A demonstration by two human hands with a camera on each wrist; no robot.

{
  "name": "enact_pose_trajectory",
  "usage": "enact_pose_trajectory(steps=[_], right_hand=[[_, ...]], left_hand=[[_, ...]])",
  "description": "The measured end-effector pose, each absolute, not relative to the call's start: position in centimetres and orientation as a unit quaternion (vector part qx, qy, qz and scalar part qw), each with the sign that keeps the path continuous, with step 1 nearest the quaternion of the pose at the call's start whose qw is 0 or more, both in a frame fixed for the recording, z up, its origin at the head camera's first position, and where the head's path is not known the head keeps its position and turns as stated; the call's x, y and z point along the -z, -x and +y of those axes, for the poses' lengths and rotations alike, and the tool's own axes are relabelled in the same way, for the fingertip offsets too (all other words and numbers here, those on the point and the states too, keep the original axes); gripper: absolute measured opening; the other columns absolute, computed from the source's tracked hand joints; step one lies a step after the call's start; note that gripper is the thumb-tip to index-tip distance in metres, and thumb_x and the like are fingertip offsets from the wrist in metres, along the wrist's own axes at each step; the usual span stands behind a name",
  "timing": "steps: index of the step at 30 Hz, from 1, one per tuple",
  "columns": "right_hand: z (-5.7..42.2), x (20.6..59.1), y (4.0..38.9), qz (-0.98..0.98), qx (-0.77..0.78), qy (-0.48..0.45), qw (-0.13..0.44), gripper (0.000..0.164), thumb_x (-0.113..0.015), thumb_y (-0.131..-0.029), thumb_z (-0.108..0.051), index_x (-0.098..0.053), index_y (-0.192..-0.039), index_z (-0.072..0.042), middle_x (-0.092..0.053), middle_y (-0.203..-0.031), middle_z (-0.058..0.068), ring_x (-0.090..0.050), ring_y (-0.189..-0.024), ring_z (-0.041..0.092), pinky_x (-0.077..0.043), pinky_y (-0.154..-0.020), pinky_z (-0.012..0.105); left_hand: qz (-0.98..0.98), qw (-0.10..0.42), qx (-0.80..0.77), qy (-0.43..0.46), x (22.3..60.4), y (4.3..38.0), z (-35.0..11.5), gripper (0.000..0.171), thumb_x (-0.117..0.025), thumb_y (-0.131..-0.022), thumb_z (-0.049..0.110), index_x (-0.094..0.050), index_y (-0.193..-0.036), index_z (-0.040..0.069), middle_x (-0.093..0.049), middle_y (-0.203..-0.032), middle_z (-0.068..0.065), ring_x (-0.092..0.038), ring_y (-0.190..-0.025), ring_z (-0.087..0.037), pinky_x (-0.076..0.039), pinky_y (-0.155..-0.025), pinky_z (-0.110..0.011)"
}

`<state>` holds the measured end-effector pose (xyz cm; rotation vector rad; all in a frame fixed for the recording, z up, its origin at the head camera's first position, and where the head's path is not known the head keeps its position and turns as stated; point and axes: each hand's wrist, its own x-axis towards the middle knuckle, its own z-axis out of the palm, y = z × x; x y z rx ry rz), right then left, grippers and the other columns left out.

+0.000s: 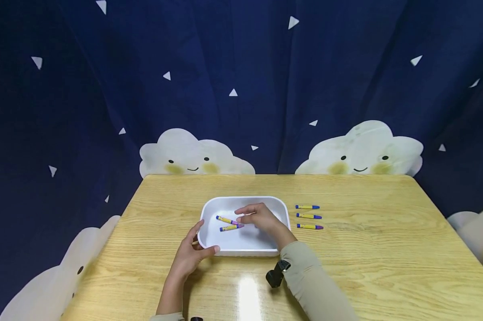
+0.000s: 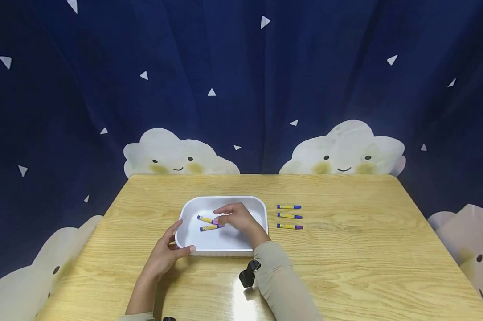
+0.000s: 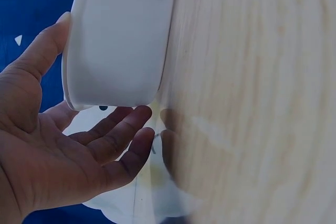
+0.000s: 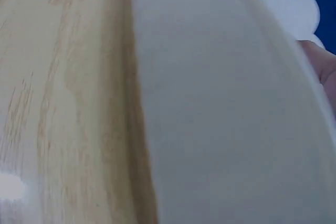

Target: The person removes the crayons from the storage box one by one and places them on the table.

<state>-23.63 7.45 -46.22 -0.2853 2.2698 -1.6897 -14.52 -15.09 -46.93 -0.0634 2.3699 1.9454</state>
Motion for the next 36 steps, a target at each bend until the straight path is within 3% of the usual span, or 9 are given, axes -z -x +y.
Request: enact_pose_trajectory(steps=[5, 7, 12, 17, 23, 32, 36], right_hand=[[6.5, 47.4, 24.4, 0.808, 0.557, 0.102, 0.165, 0.025, -0.075, -0.075, -0.007, -0.072, -0.099, -0.001, -0.069, -0.086, 0.008, -0.054, -0.081, 0.014, -0.041, -0.071, 0.027], [6.5, 47.9, 24.6, 0.819, 0.54, 0.109, 0.16, 0.024, -0.076, -0.073, -0.006, -0.072, -0.097, -0.002, -0.068, -0.088, 0.005, -0.052, -0.077, 0.013, -0.042, -0.068, 0.026], [6.6, 48.6, 24.8, 0.828, 0.512, 0.191, 0.128, 0.026, -0.077, -0.071, -0.003, -0.072, -0.096, 0.002, -0.069, -0.092, 0.01, -0.056, -0.079, 0.013, -0.045, -0.071, 0.025], [6.7, 48.6, 24.6, 0.839, 0.473, 0.256, 0.083, 0.025, -0.078, -0.066, 0.0, -0.072, -0.09, 0.004, -0.065, -0.08, 0.01, -0.047, -0.076, 0.017, -0.037, -0.072, 0.025], [6.4, 48.7, 24.6, 0.867, 0.445, 0.209, 0.078, 0.02, -0.081, -0.062, -0.001, -0.075, -0.081, -0.003, -0.057, -0.079, 0.001, -0.041, -0.077, 0.013, -0.035, -0.073, 0.027], [6.2, 48.8, 24.5, 0.891, 0.413, 0.175, 0.075, 0.017, -0.083, -0.059, -0.003, -0.073, -0.071, -0.008, -0.047, -0.08, 0.0, -0.041, -0.076, 0.013, -0.037, -0.071, 0.027], [6.2, 48.7, 24.4, 0.886, 0.422, 0.174, 0.081, 0.014, -0.082, -0.062, -0.005, -0.073, -0.073, -0.007, -0.054, -0.072, -0.004, -0.044, -0.07, 0.01, -0.039, -0.066, 0.025]], left_hand=[[0.766, 0.046, -0.641, 0.022, 47.0, 14.6, -15.3, 0.09, -0.081, -0.07, 0.008, -0.031, -0.145, 0.009, -0.045, -0.114, -0.03, -0.06, -0.091, -0.027, -0.05, -0.072, -0.031], [0.762, 0.049, -0.646, 0.025, 47.0, 14.6, -15.3, 0.091, -0.081, -0.07, 0.007, -0.031, -0.145, 0.01, -0.045, -0.114, -0.03, -0.06, -0.091, -0.028, -0.05, -0.072, -0.032], [0.762, 0.041, -0.645, 0.023, 47.2, 14.6, -15.4, 0.091, -0.082, -0.07, 0.007, -0.031, -0.145, 0.01, -0.045, -0.114, -0.031, -0.06, -0.091, -0.029, -0.051, -0.072, -0.032], [0.754, 0.038, -0.656, 0.011, 47.4, 14.6, -15.5, 0.09, -0.08, -0.07, 0.004, -0.03, -0.145, 0.008, -0.044, -0.113, -0.032, -0.059, -0.093, -0.032, -0.051, -0.072, -0.032], [0.751, 0.043, -0.659, 0.015, 47.4, 14.6, -15.4, 0.09, -0.081, -0.07, 0.004, -0.031, -0.145, 0.01, -0.044, -0.114, -0.032, -0.06, -0.093, -0.031, -0.051, -0.072, -0.032], [0.746, 0.046, -0.664, 0.017, 47.3, 14.7, -15.4, 0.091, -0.08, -0.07, 0.002, -0.03, -0.145, 0.01, -0.043, -0.115, -0.032, -0.06, -0.091, -0.029, -0.052, -0.072, -0.032], [0.749, 0.045, -0.661, 0.017, 47.2, 14.6, -15.4, 0.091, -0.081, -0.069, 0.003, -0.031, -0.145, 0.009, -0.043, -0.114, -0.031, -0.06, -0.092, -0.029, -0.051, -0.072, -0.032]])
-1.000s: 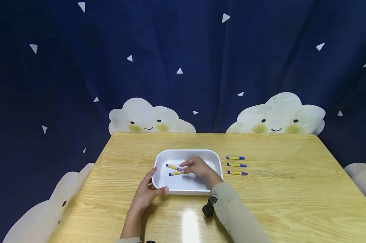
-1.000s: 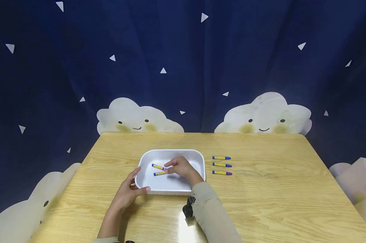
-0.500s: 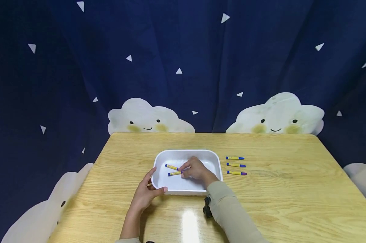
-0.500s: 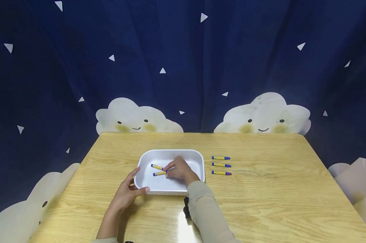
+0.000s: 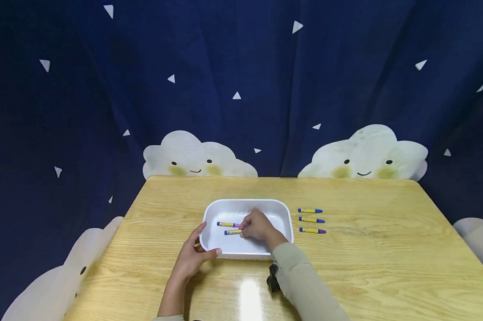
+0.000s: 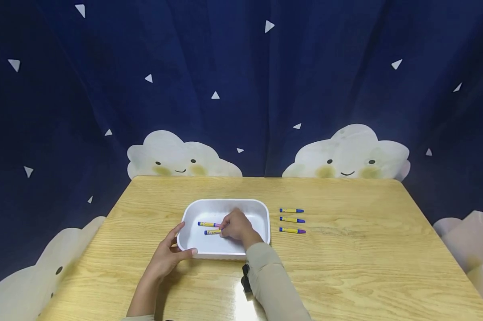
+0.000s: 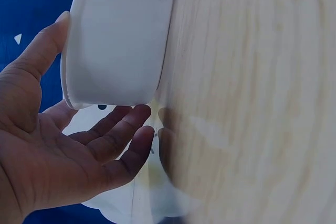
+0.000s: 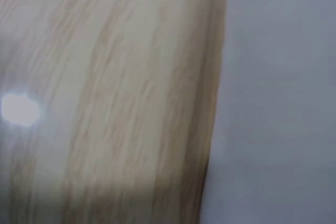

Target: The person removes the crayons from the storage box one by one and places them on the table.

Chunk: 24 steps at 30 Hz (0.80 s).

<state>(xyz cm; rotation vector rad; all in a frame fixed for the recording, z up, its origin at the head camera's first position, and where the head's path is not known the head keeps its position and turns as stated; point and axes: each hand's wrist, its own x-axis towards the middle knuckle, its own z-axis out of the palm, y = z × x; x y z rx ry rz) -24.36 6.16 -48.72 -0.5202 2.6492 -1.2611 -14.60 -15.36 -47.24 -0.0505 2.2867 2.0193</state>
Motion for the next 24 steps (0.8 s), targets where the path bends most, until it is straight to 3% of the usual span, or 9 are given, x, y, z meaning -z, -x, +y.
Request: enact_pose_trajectory(steps=[4, 8, 16, 24], right_hand=[[6.2, 48.6, 24.3, 0.863, 0.465, 0.173, 0.097, 0.012, -0.078, -0.068, -0.005, -0.073, -0.078, -0.003, -0.06, -0.066, -0.004, -0.047, -0.062, 0.01, -0.04, -0.057, 0.024], [6.3, 48.6, 24.4, 0.85, 0.486, 0.179, 0.099, 0.011, -0.076, -0.071, -0.006, -0.073, -0.081, -0.002, -0.058, -0.072, -0.003, -0.047, -0.063, 0.01, -0.04, -0.055, 0.024], [7.5, 47.1, 23.4, 0.852, 0.476, 0.21, 0.057, 0.008, -0.075, -0.072, -0.008, -0.075, -0.079, -0.007, -0.058, -0.078, -0.004, -0.05, -0.074, 0.012, -0.042, -0.066, 0.028], [10.1, 45.3, 21.6, 0.846, 0.48, 0.232, 0.007, 0.005, -0.075, -0.074, -0.007, -0.074, -0.079, -0.008, -0.058, -0.086, -0.002, -0.053, -0.086, 0.018, -0.042, -0.08, 0.047]], left_hand=[[0.75, 0.048, -0.659, 0.016, 47.1, 14.5, -15.4, 0.091, -0.081, -0.07, 0.004, -0.03, -0.145, 0.009, -0.043, -0.115, -0.032, -0.06, -0.093, -0.029, -0.051, -0.072, -0.032], [0.753, 0.046, -0.656, 0.02, 47.2, 14.5, -15.3, 0.091, -0.081, -0.07, 0.004, -0.03, -0.145, 0.01, -0.043, -0.115, -0.031, -0.06, -0.094, -0.03, -0.051, -0.072, -0.031], [0.758, 0.046, -0.65, 0.023, 47.2, 14.3, -15.2, 0.092, -0.082, -0.07, 0.006, -0.029, -0.146, 0.01, -0.044, -0.115, -0.031, -0.06, -0.092, -0.028, -0.051, -0.071, -0.032], [0.773, 0.037, -0.633, 0.019, 47.1, 14.4, -15.5, 0.091, -0.082, -0.07, 0.008, -0.031, -0.145, 0.01, -0.046, -0.113, -0.029, -0.06, -0.088, -0.027, -0.049, -0.071, -0.032]])
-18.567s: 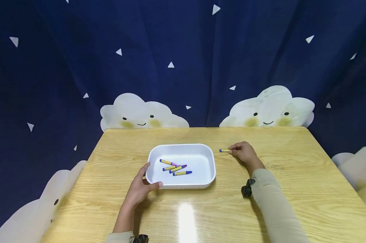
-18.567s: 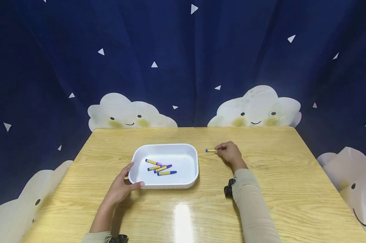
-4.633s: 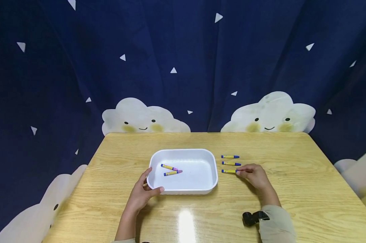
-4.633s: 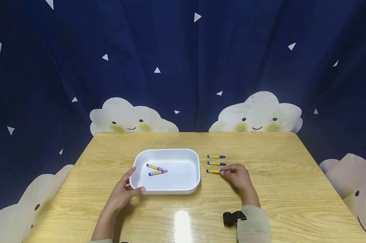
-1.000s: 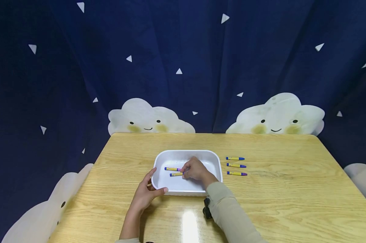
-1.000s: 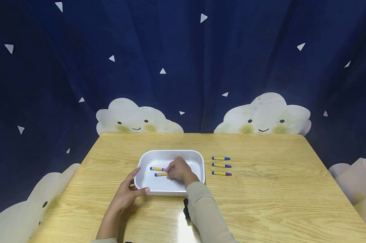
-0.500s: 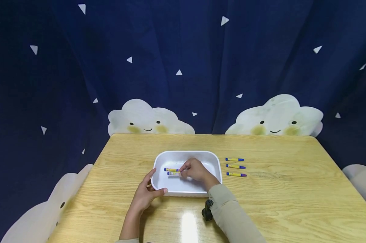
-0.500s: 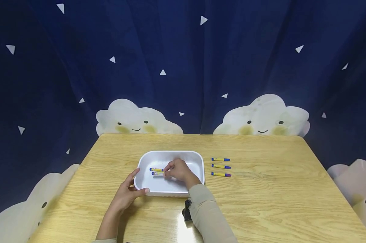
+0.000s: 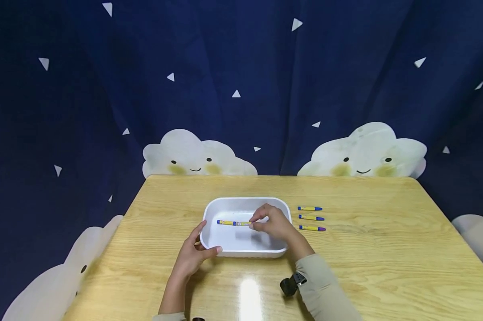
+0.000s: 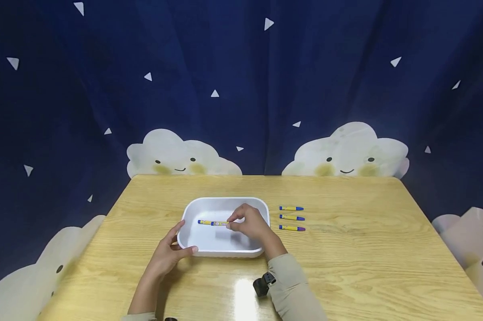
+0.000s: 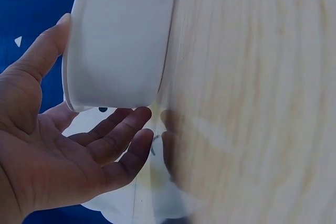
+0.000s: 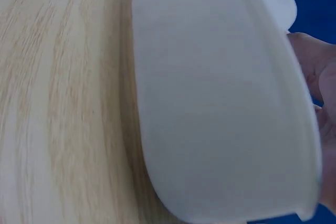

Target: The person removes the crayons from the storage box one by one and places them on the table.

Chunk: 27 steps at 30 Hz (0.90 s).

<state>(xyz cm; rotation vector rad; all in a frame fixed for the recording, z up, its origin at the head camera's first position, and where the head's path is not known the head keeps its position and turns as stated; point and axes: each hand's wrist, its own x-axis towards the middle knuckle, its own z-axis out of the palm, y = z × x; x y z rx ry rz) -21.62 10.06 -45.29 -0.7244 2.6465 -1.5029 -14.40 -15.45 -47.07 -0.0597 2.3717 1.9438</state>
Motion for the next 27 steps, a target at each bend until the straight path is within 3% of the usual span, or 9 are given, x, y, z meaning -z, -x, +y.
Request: enact_pose_trajectory(steps=[10, 19, 27], right_hand=[[12.5, 44.1, 19.8, 0.849, 0.477, 0.227, 0.001, 0.008, -0.076, -0.074, -0.009, -0.074, -0.081, -0.012, -0.058, -0.094, -0.002, -0.053, -0.093, 0.019, -0.044, -0.072, 0.037], [15.2, 43.1, 18.7, 0.835, 0.512, 0.203, 0.006, 0.01, -0.078, -0.075, -0.012, -0.074, -0.084, -0.008, -0.059, -0.101, 0.007, -0.051, -0.098, 0.024, -0.041, -0.072, 0.041], [17.7, 42.7, 18.0, 0.83, 0.529, 0.173, 0.013, 0.01, -0.077, -0.076, -0.012, -0.074, -0.084, -0.009, -0.06, -0.103, 0.009, -0.052, -0.1, 0.024, -0.045, -0.071, 0.036]], left_hand=[[0.768, 0.033, -0.64, 0.021, 47.2, 14.4, -15.4, 0.091, -0.082, -0.068, 0.005, -0.033, -0.144, 0.008, -0.047, -0.111, -0.03, -0.061, -0.088, -0.028, -0.051, -0.069, -0.031], [0.772, 0.037, -0.634, 0.024, 46.9, 14.4, -15.2, 0.091, -0.082, -0.069, 0.006, -0.032, -0.144, 0.008, -0.046, -0.112, -0.03, -0.06, -0.088, -0.028, -0.051, -0.07, -0.031], [0.776, 0.044, -0.628, 0.031, 46.8, 14.5, -15.1, 0.092, -0.082, -0.069, 0.008, -0.031, -0.145, 0.009, -0.045, -0.115, -0.03, -0.059, -0.09, -0.027, -0.05, -0.071, -0.033]])
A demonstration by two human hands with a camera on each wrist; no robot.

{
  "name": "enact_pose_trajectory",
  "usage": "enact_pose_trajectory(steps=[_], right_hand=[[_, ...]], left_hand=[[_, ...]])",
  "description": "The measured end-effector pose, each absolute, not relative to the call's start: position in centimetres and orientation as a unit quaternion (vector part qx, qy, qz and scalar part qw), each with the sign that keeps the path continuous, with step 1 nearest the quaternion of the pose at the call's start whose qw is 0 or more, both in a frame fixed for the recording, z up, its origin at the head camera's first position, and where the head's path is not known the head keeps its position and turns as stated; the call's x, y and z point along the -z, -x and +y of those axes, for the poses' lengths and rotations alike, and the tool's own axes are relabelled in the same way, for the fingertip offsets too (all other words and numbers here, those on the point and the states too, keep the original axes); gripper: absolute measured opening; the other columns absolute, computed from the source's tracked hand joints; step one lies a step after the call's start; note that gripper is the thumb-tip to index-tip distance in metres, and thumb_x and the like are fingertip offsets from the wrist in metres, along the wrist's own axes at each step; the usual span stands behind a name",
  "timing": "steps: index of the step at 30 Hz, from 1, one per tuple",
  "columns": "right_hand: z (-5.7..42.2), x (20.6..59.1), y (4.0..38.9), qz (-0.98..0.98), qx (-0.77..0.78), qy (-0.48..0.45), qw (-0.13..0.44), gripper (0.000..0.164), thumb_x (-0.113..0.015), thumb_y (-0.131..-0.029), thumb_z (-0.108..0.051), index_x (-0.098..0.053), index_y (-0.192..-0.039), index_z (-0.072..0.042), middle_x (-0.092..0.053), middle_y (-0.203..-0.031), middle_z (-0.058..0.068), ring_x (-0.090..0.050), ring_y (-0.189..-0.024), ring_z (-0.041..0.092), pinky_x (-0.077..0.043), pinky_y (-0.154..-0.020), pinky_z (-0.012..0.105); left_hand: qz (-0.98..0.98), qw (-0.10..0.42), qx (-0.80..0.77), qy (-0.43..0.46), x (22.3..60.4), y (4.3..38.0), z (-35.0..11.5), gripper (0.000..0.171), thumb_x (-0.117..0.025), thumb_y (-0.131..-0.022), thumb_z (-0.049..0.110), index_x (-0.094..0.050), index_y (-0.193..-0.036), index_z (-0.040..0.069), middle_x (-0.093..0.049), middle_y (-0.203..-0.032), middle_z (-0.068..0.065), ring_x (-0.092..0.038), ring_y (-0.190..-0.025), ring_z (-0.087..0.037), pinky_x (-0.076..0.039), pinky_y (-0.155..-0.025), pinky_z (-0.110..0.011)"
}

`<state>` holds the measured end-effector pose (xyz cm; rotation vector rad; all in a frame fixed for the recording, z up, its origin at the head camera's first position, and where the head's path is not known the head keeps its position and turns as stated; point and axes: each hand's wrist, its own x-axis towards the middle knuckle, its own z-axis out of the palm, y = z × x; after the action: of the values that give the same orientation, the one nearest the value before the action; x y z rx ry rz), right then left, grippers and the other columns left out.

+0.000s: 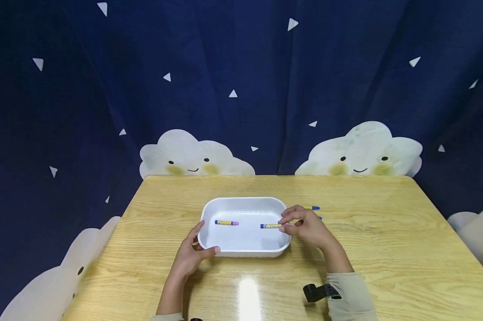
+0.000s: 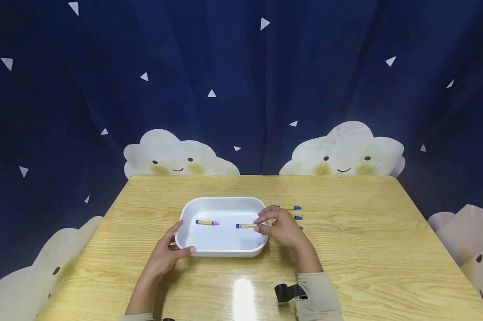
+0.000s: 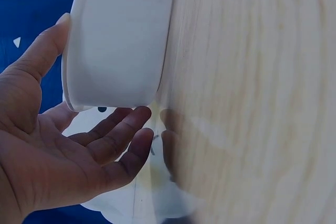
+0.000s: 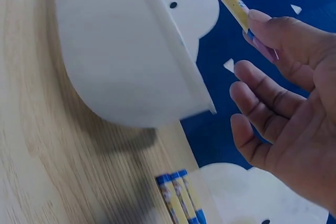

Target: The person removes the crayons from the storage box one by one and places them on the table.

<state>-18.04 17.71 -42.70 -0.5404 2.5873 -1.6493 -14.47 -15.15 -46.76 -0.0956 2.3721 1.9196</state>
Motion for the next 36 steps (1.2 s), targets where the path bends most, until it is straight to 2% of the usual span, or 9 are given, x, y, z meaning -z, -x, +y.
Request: enact_pose_trajectory(steps=[8, 13, 18, 26, 36], right_hand=[[20.3, 43.0, 17.4, 0.827, 0.54, 0.153, 0.002, 0.013, -0.077, -0.076, -0.01, -0.074, -0.087, -0.004, -0.06, -0.107, 0.016, -0.051, -0.104, 0.027, -0.047, -0.07, 0.034], [21.9, 43.4, 17.1, 0.843, 0.524, 0.123, 0.004, 0.014, -0.077, -0.077, -0.015, -0.074, -0.088, -0.006, -0.06, -0.109, 0.015, -0.05, -0.105, 0.026, -0.045, -0.074, 0.037], [23.1, 44.0, 16.9, 0.842, 0.527, 0.117, -0.005, 0.015, -0.076, -0.077, -0.013, -0.074, -0.089, -0.004, -0.059, -0.109, 0.018, -0.05, -0.105, 0.028, -0.046, -0.078, 0.041], [24.9, 44.7, 16.3, 0.855, 0.507, 0.104, -0.013, 0.019, -0.075, -0.079, -0.013, -0.072, -0.093, 0.0, -0.059, -0.112, 0.018, -0.05, -0.107, 0.027, -0.048, -0.076, 0.032], [26.6, 45.5, 15.8, 0.864, 0.495, 0.088, -0.01, 0.02, -0.073, -0.08, -0.012, -0.072, -0.097, 0.0, -0.056, -0.116, 0.022, -0.046, -0.11, 0.036, -0.04, -0.086, 0.051]], left_hand=[[0.771, 0.041, -0.635, 0.03, 46.9, 14.6, -15.2, 0.091, -0.082, -0.069, 0.006, -0.032, -0.145, 0.01, -0.045, -0.115, -0.03, -0.059, -0.091, -0.028, -0.05, -0.072, -0.032], [0.771, 0.036, -0.635, 0.03, 46.9, 14.6, -15.3, 0.09, -0.082, -0.069, 0.006, -0.033, -0.144, 0.009, -0.046, -0.114, -0.03, -0.059, -0.091, -0.03, -0.051, -0.072, -0.032], [0.775, 0.038, -0.63, 0.03, 47.0, 14.6, -15.3, 0.09, -0.082, -0.069, 0.008, -0.032, -0.145, 0.01, -0.045, -0.116, -0.03, -0.058, -0.094, -0.032, -0.05, -0.072, -0.033], [0.774, 0.042, -0.631, 0.029, 46.7, 14.4, -15.1, 0.091, -0.082, -0.07, 0.008, -0.031, -0.145, 0.01, -0.044, -0.117, -0.03, -0.058, -0.095, -0.032, -0.05, -0.072, -0.032], [0.775, 0.045, -0.63, 0.028, 47.2, 14.7, -15.2, 0.094, -0.082, -0.07, 0.008, -0.027, -0.146, 0.009, -0.043, -0.118, -0.031, -0.057, -0.098, -0.035, -0.049, -0.073, -0.033]])
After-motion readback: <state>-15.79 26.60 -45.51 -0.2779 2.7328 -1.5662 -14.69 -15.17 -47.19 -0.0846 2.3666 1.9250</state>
